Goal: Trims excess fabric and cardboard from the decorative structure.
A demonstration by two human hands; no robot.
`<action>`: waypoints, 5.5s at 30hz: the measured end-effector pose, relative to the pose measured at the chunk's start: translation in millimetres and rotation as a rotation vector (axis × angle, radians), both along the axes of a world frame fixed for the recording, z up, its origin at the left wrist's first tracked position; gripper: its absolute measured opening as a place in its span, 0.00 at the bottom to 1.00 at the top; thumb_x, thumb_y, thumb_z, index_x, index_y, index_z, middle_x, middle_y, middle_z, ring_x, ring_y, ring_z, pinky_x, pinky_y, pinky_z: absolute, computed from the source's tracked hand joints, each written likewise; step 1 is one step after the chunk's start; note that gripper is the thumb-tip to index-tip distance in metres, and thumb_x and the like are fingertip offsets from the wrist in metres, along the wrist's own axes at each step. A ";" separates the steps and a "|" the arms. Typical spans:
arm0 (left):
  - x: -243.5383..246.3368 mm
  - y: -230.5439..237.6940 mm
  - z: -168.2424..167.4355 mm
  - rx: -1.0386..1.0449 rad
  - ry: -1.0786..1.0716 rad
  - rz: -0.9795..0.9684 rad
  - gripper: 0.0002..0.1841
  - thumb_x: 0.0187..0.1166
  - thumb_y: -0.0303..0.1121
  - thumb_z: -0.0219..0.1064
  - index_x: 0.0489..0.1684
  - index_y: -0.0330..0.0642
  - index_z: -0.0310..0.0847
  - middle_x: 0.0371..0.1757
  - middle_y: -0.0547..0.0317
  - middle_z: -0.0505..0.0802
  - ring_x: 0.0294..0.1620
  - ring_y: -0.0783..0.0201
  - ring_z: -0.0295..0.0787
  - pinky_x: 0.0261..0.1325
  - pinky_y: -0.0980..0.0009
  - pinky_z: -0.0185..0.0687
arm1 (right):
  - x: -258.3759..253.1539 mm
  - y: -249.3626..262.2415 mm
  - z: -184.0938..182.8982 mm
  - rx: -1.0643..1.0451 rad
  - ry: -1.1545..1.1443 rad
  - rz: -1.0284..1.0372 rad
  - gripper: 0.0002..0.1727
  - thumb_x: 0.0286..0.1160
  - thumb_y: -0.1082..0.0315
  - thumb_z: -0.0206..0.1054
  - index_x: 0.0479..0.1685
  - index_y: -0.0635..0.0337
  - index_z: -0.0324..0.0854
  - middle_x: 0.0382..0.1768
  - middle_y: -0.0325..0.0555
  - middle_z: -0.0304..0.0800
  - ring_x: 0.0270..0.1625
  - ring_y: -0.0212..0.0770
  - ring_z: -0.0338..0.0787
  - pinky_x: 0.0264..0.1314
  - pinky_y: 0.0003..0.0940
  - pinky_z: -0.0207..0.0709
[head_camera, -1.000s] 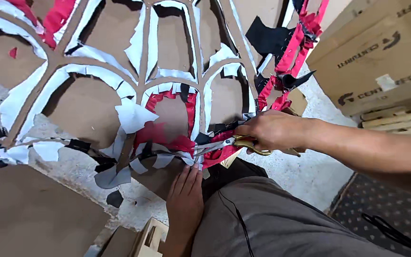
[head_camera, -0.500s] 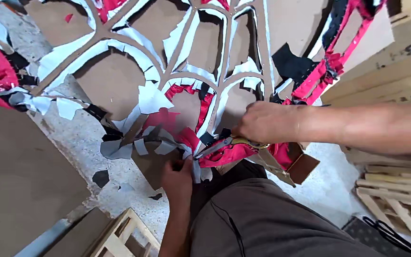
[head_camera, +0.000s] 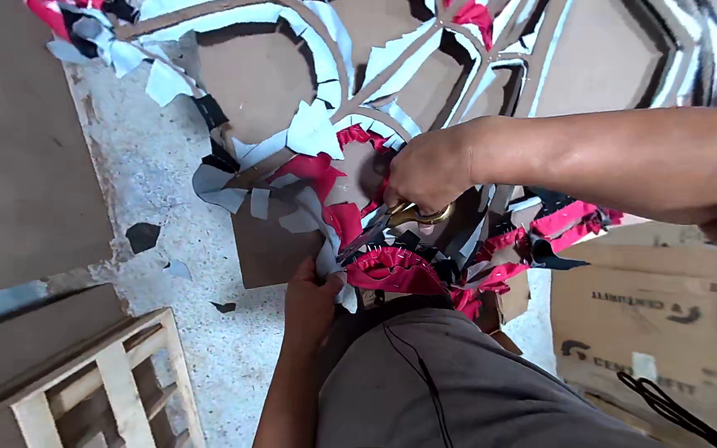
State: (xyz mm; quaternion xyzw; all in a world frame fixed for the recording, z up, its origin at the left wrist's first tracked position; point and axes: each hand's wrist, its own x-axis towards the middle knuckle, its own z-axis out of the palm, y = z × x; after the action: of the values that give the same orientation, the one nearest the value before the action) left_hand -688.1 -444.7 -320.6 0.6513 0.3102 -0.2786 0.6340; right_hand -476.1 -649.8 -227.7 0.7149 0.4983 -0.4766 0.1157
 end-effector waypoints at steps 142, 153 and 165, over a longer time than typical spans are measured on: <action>292.2 -16.0 -22.6 -0.091 -0.235 -0.951 0.19 0.73 0.27 0.77 0.58 0.28 0.80 0.49 0.42 0.92 0.48 0.53 0.92 0.53 0.53 0.90 | -168.0 233.2 -111.1 1.883 -0.220 -3.563 0.21 0.76 0.56 0.74 0.61 0.59 0.81 0.43 0.47 0.94 0.40 0.39 0.94 0.44 0.38 0.90; 308.8 22.2 -3.6 0.148 -0.112 -1.388 0.24 0.76 0.36 0.77 0.64 0.30 0.78 0.40 0.43 0.92 0.31 0.56 0.90 0.30 0.58 0.87 | -172.9 221.2 -122.3 2.069 -0.134 -3.501 0.22 0.76 0.64 0.74 0.64 0.66 0.77 0.46 0.54 0.93 0.47 0.45 0.95 0.53 0.42 0.90; 289.8 53.9 2.9 -0.013 -0.031 -1.226 0.13 0.80 0.28 0.71 0.53 0.26 0.80 0.36 0.43 0.94 0.35 0.56 0.94 0.41 0.58 0.93 | -198.4 234.4 -111.8 2.325 -0.168 -3.239 0.22 0.82 0.62 0.69 0.68 0.66 0.75 0.56 0.54 0.92 0.57 0.47 0.93 0.65 0.45 0.87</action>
State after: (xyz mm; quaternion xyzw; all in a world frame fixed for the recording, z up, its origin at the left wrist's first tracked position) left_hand -398.3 -390.8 -317.7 0.7112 -0.1322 -0.5851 0.3667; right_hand -674.4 -415.4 -339.5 -0.1536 0.4855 -0.4027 0.7606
